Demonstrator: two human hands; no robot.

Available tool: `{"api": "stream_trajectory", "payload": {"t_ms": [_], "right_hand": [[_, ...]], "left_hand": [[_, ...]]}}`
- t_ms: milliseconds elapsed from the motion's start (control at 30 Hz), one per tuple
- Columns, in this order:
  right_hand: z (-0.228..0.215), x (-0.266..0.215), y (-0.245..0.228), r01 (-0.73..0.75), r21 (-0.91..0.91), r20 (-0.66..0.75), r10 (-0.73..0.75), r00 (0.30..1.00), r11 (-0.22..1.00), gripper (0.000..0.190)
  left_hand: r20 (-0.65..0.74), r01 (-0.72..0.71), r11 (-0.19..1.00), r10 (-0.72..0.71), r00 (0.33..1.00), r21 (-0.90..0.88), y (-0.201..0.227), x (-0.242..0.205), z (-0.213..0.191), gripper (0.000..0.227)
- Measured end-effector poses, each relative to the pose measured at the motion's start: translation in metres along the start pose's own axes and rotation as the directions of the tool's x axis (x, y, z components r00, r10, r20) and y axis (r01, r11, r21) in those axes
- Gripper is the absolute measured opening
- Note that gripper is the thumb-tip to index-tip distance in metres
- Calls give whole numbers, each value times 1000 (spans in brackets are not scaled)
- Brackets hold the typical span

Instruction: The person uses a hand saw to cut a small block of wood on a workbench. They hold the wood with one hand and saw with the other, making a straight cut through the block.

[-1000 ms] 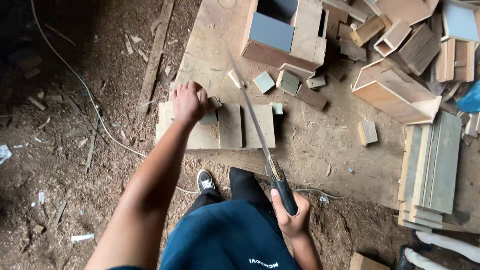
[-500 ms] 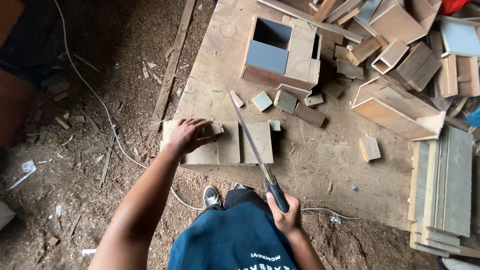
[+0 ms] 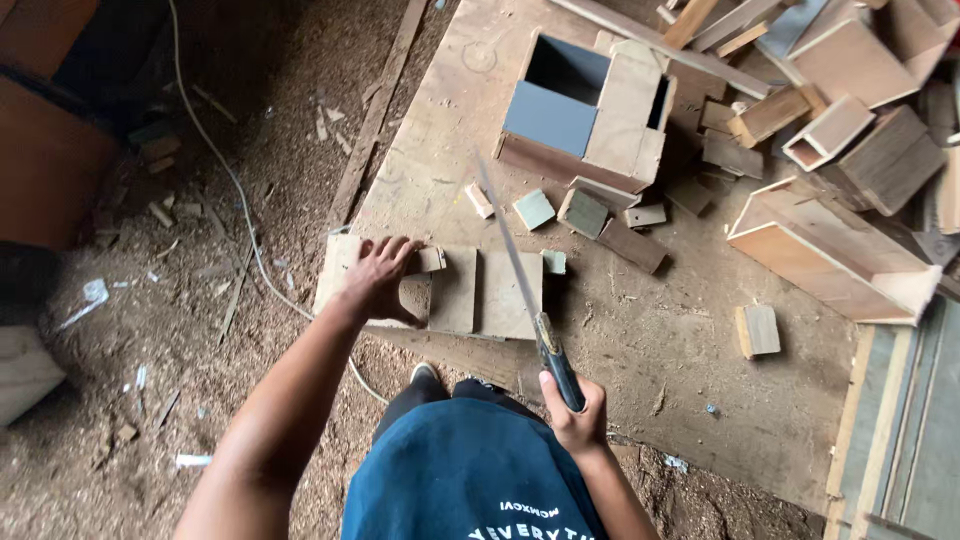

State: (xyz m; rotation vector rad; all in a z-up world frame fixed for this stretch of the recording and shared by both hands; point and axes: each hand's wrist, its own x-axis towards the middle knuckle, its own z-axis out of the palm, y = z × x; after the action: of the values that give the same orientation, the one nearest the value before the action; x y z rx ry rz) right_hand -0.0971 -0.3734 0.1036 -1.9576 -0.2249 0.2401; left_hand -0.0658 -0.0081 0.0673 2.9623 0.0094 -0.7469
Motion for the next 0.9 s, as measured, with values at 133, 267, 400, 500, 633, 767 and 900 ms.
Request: {"api": "stream_trajectory", "payload": {"t_ms": [133,267,400,500,633,767,900], "right_hand": [[-6,4,9,48,11,18,-48,999,999,25],[-7,6,14,86,-22,26,-85,996,996,24],[-4,3,14,129,-28,64,-127,990,991,28],[7,11,7,189,-73,44,-186,982,979,22],[29,19,-7,189,-43,60,-186,981,981,25],[50,36,-12,250,-43,129,-243,961,967,29],[71,45,-20,261,-1,132,-259,957,965,32]], "left_hand": [[24,-39,999,39,999,-14,-1,7,-9,157],[-57,154,894,-195,979,-421,-41,7,-17,107],[-113,327,425,-738,666,-844,-73,-10,20,62],[-38,254,283,-733,680,-925,-60,-30,64,63],[-36,256,262,-762,647,-930,-46,-40,86,63],[55,414,224,-824,564,-883,-30,-38,93,59],[-287,202,424,-827,484,-883,-15,-43,113,57]]}}
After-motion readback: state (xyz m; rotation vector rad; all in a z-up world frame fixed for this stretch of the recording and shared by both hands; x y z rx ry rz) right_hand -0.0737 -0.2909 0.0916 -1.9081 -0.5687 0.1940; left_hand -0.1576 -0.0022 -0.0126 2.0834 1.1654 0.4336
